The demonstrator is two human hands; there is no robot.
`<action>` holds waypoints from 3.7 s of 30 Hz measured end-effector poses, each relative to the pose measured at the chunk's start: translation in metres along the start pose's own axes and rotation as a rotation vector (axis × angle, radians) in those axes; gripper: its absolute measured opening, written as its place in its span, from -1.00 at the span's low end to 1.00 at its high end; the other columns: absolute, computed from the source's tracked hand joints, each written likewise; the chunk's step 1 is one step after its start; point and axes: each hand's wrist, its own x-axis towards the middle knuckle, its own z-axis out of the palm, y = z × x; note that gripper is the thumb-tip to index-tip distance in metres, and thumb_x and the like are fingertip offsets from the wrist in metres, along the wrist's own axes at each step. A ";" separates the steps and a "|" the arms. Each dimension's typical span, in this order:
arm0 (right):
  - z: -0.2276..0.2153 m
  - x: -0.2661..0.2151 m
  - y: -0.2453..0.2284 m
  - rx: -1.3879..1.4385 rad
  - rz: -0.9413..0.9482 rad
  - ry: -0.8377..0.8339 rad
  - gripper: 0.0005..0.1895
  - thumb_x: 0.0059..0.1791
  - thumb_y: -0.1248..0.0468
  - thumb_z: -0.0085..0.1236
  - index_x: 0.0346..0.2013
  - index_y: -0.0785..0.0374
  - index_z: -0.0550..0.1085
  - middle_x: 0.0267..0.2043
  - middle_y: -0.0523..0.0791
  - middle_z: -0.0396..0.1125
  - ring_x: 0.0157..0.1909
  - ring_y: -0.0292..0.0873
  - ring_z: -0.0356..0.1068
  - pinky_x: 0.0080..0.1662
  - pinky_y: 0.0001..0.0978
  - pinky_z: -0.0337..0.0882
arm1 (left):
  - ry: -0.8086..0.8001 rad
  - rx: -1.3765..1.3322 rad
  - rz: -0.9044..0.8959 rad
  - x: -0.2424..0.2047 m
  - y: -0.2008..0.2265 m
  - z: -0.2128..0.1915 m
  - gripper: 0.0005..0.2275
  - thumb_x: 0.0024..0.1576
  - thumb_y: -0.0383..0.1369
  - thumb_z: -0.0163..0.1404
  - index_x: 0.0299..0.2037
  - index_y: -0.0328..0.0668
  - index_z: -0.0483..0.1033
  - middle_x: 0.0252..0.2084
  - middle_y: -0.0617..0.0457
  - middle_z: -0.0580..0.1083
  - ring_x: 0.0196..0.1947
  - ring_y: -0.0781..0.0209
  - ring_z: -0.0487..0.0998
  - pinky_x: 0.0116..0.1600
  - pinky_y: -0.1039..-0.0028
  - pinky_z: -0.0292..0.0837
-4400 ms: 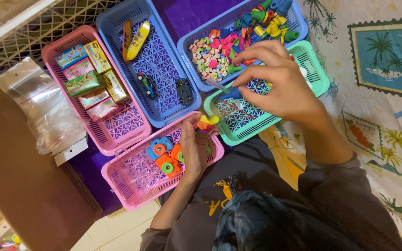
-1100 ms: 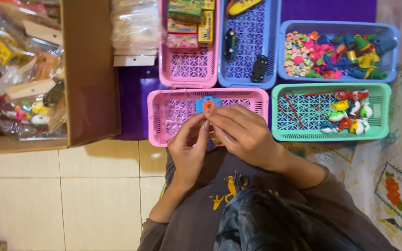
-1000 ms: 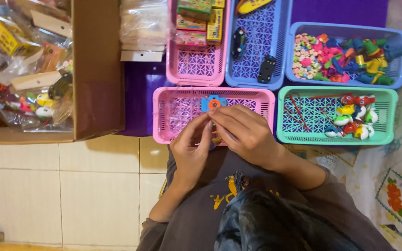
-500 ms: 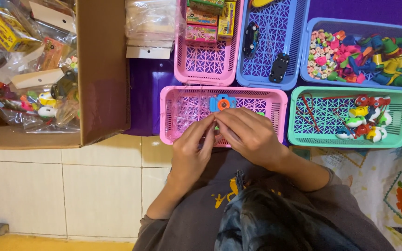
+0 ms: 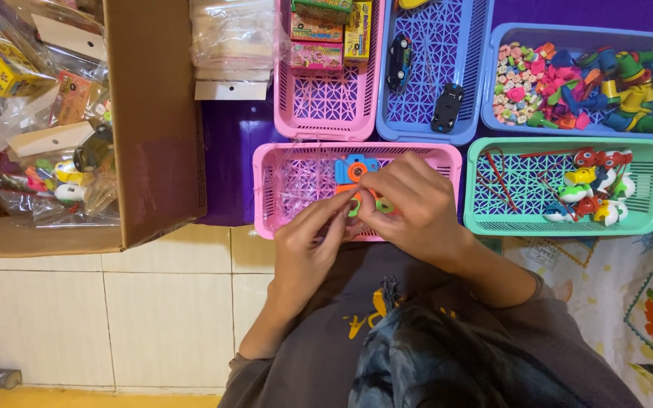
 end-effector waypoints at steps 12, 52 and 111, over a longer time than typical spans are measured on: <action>-0.006 -0.003 0.031 0.092 0.249 -0.002 -0.86 -0.10 0.47 0.33 -0.31 0.22 0.58 -0.49 -0.12 0.12 -0.21 0.02 0.18 -0.01 -0.15 0.34 | 0.153 -0.337 -0.349 -0.001 0.004 -0.032 -0.85 0.25 -0.60 -0.02 -0.07 -0.36 0.61 -0.21 -0.20 0.64 -0.33 0.10 0.68 -0.24 0.31 0.71; 0.049 0.004 0.044 0.030 0.300 -0.172 -0.88 -0.11 0.39 0.34 -0.35 0.12 0.58 -0.51 -0.18 0.08 -0.16 -0.08 0.16 0.03 -0.19 0.14 | 0.552 -0.206 -0.267 -0.044 -0.029 -0.124 -0.87 0.31 -0.60 -0.06 -0.01 -0.57 0.46 -0.20 -0.44 0.55 -0.33 -0.18 0.69 -0.27 0.17 0.73; 0.010 0.007 0.014 1.106 0.714 -0.489 -0.49 0.02 0.24 0.20 0.22 0.39 0.40 0.12 0.09 0.45 0.17 -0.03 0.47 0.23 -0.13 0.44 | 0.431 -0.816 -0.415 -0.006 -0.023 -0.026 -0.81 0.29 -0.43 -0.02 0.04 -0.39 0.38 -0.17 -0.35 0.57 -0.31 -0.15 0.70 -0.25 0.17 0.73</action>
